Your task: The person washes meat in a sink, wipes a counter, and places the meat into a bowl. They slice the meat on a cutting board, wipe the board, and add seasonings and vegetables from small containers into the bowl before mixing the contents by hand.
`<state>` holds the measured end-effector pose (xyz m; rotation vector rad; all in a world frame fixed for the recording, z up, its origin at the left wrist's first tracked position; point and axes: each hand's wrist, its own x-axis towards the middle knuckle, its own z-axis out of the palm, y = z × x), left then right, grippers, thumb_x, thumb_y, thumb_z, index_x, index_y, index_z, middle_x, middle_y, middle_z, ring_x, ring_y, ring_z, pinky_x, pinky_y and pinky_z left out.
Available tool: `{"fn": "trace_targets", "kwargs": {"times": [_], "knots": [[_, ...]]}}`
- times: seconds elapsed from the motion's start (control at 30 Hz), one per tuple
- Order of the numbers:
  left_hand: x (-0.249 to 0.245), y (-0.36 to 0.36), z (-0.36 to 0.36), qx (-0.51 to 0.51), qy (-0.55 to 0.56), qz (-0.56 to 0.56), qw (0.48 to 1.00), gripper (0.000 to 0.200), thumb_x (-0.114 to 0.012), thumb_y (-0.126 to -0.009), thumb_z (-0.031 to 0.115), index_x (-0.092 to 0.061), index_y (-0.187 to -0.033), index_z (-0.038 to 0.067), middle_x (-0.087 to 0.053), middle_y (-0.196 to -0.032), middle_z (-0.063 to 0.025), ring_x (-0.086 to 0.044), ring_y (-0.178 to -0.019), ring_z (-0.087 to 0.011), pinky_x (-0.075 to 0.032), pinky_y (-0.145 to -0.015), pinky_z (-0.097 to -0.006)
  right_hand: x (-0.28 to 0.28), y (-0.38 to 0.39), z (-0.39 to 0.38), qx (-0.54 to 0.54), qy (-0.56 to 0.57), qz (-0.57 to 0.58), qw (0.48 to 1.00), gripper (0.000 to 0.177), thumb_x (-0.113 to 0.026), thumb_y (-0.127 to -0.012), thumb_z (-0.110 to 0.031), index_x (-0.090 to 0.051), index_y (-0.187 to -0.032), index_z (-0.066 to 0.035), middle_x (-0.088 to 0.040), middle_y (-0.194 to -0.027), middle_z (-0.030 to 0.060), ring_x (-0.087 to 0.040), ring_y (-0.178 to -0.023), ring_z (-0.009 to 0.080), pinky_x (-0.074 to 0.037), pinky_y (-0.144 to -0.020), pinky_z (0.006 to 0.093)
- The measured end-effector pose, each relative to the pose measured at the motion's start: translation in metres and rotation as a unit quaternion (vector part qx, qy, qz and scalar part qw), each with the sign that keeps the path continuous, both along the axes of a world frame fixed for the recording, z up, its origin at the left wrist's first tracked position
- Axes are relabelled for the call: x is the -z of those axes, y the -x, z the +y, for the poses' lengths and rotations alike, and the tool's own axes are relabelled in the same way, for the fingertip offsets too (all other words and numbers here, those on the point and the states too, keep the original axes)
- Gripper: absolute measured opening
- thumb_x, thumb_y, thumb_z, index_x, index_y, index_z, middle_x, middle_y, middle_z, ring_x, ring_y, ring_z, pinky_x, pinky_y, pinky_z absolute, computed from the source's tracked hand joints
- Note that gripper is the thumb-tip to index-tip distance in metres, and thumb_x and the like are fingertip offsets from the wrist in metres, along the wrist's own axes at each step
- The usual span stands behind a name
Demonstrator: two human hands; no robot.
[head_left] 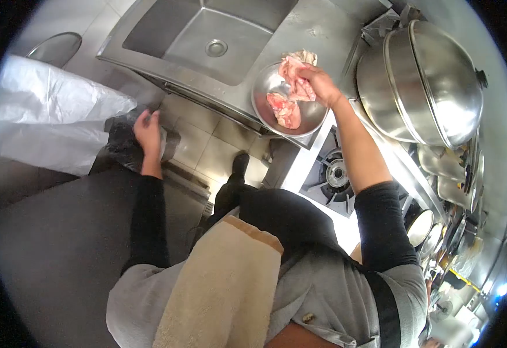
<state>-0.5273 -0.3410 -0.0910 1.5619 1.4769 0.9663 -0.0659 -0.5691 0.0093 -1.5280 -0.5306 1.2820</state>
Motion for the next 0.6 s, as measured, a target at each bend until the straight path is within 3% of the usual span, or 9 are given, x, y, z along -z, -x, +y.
{"fn": "trace_targets", "kwargs": {"times": [0.1,0.17,0.2,0.27,0.33,0.4,0.47,0.53,0.6], "knots": [[-0.091,-0.109,-0.067,0.193,0.060,-0.111,0.973,0.019,-0.067,-0.095,0.015,-0.073,-0.109,0.004,-0.072,-0.103,-0.0060,-0.067,-0.095,-0.0150,-0.051,-0.087,-0.0289,-0.043,0.020,-0.008,0.043,-0.061,0.092,0.993,0.023,-0.055,-0.096,-0.008,-0.061,-0.117,-0.001,-0.068,-0.104,0.0089,-0.068,-0.090,0.0165,-0.057,-0.084,0.0300],[-0.132,-0.177,-0.106,0.328,0.148,-0.251,0.899,0.045,-0.069,-0.093,0.023,-0.060,-0.131,0.000,-0.066,-0.126,-0.0101,-0.062,-0.112,-0.0156,-0.048,-0.100,-0.0304,-0.063,0.033,-0.006,0.046,-0.102,0.123,0.986,0.022,-0.051,-0.098,-0.006,-0.058,-0.118,-0.003,-0.067,-0.107,0.0091,-0.068,-0.092,0.0163,-0.057,-0.083,0.0308],[-0.138,-0.206,-0.125,0.336,0.199,-0.337,0.857,0.050,-0.070,-0.093,0.024,-0.056,-0.134,-0.001,-0.066,-0.122,-0.0113,-0.060,-0.114,-0.0159,-0.047,-0.101,-0.0315,-0.074,0.043,-0.006,0.042,-0.101,0.123,0.986,0.022,-0.051,-0.098,-0.006,-0.058,-0.118,-0.003,-0.067,-0.107,0.0091,-0.068,-0.092,0.0163,-0.057,-0.083,0.0308],[-0.128,-0.260,-0.125,0.425,0.154,-0.292,0.843,0.043,-0.069,-0.094,0.023,-0.058,-0.128,-0.001,-0.067,-0.113,-0.0114,-0.064,-0.104,-0.0158,-0.052,-0.091,-0.0303,-0.087,0.056,-0.006,0.017,-0.071,0.106,0.992,0.018,-0.053,-0.099,-0.009,-0.054,-0.116,-0.003,-0.065,-0.107,0.0080,-0.067,-0.091,0.0152,-0.058,-0.081,0.0306],[-0.115,-0.281,-0.116,0.424,0.198,-0.308,0.828,0.039,-0.068,-0.094,0.022,-0.059,-0.125,-0.001,-0.067,-0.109,-0.0104,-0.065,-0.098,-0.0152,-0.053,-0.084,-0.0290,-0.068,0.043,-0.012,-0.004,-0.061,0.075,0.995,0.017,-0.055,-0.099,-0.012,-0.050,-0.114,-0.005,-0.064,-0.106,0.0078,-0.066,-0.090,0.0134,-0.058,-0.078,0.0295],[-0.126,-0.290,-0.121,0.428,0.242,-0.322,0.809,0.036,-0.068,-0.095,0.021,-0.060,-0.122,-0.001,-0.067,-0.106,-0.0093,-0.066,-0.091,-0.0147,-0.055,-0.077,-0.0277,-0.068,0.044,-0.019,0.142,-0.083,0.061,0.984,0.016,-0.055,-0.099,-0.012,-0.051,-0.113,-0.006,-0.063,-0.103,0.0063,-0.065,-0.087,0.0119,-0.057,-0.075,0.0275],[-0.136,-0.287,-0.121,0.393,0.320,-0.355,0.785,0.034,-0.071,-0.093,0.021,-0.062,-0.116,-0.002,-0.069,-0.102,-0.0087,-0.068,-0.086,-0.0142,-0.057,-0.071,-0.0287,-0.066,0.051,-0.032,0.157,-0.065,0.050,0.984,0.020,-0.058,-0.097,-0.014,-0.052,-0.115,-0.007,-0.063,-0.101,0.0040,-0.063,-0.086,0.0107,-0.055,-0.073,0.0257],[-0.116,-0.295,-0.113,0.400,0.352,-0.330,0.780,0.033,-0.071,-0.093,0.023,-0.063,-0.115,-0.001,-0.069,-0.104,-0.0083,-0.068,-0.088,-0.0137,-0.057,-0.071,-0.0297,-0.059,0.066,-0.045,0.085,-0.047,-0.160,0.982,0.025,-0.063,-0.095,-0.016,-0.055,-0.117,-0.006,-0.063,-0.097,0.0013,-0.062,-0.083,0.0094,-0.052,-0.072,0.0248],[-0.116,-0.297,-0.113,0.406,0.323,-0.332,0.788,0.035,-0.072,-0.092,0.023,-0.062,-0.117,0.001,-0.068,-0.106,-0.0080,-0.068,-0.091,-0.0144,-0.057,-0.073,-0.0295,-0.039,0.058,-0.049,0.105,-0.068,-0.150,0.981,0.027,-0.066,-0.093,-0.017,-0.060,-0.116,-0.004,-0.066,-0.094,0.0015,-0.061,-0.078,0.0086,-0.050,-0.071,0.0245]]}}
